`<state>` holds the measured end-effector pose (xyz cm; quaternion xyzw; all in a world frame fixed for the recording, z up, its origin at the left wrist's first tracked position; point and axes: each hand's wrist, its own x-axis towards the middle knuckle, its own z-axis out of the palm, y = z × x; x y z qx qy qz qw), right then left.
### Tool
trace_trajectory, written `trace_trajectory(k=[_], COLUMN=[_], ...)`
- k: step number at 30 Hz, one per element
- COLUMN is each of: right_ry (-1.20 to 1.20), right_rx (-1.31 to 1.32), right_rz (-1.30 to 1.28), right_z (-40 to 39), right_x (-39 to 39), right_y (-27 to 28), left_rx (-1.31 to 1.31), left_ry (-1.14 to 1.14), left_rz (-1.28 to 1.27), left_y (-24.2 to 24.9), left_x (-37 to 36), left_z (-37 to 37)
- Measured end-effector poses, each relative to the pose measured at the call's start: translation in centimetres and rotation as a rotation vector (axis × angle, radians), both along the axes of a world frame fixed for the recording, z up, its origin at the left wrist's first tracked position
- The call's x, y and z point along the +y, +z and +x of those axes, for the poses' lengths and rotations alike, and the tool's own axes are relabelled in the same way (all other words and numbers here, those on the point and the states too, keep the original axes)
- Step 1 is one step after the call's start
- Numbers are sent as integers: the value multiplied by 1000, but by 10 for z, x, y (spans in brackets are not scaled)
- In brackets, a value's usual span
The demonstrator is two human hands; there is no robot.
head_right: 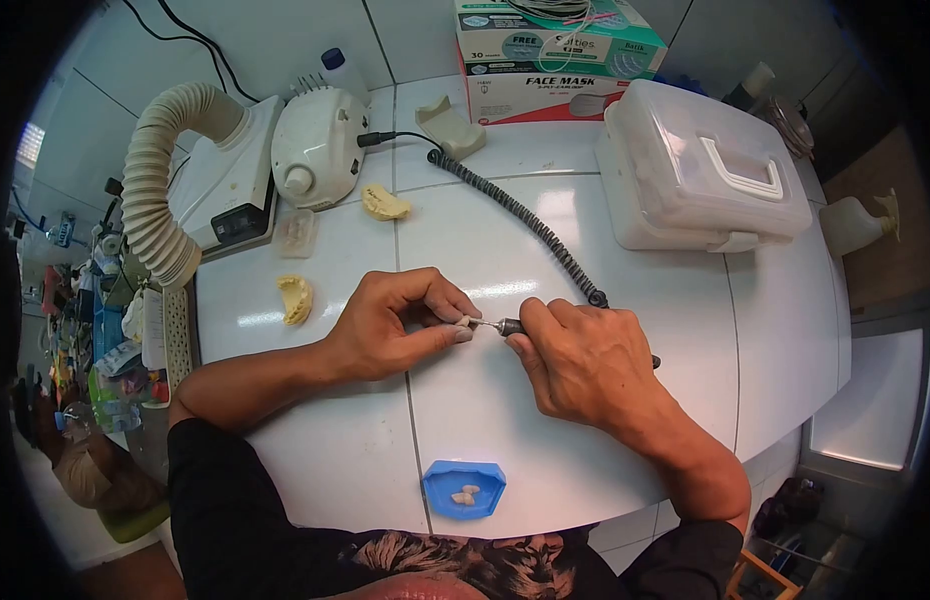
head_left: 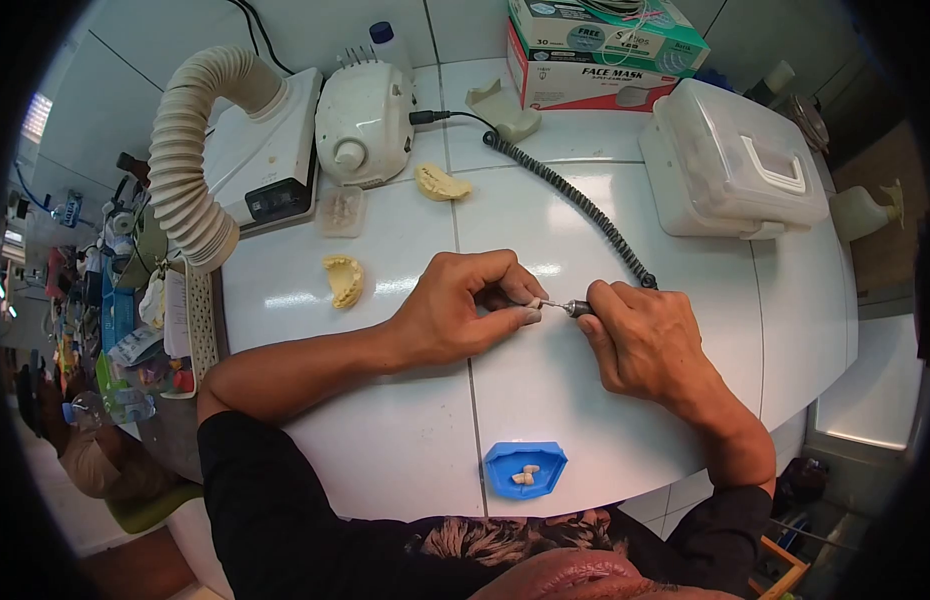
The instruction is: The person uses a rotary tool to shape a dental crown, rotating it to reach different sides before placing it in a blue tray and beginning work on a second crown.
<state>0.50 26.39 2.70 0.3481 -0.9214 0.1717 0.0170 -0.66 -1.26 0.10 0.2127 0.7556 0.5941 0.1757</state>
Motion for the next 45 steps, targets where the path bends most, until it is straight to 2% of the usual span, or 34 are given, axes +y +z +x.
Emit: trace_trajectory(k=[9,21,27,30,33,39,42,45], right_ry=[-18,-19,-25,-26,-14,-3,-1,7], right_rx=[7,-38,-51,-59,-51,-32,-33,-23], right_rz=[5,0,5,11,7,15,13,6], right_z=[-3,-3,-3,-3,-3,-3,-3,-3], right_x=[-1,2,2,1,2,2,2,3], right_y=[1,3,4,5,5,4,5,4], left_rx=[29,-83,-111,-85,-35,-163,-93,-26], left_ry=[-7,19,22,54,8,49,47,17], left_rz=[38,64,-10,44,-6,58,142,103], left_y=[-6,-2,5,3,1,2,-2,-2], left_x=[-2,-3,-2,1,-1,0,1,0], left_z=[-1,-1,-1,1,0,0,-1,-2])
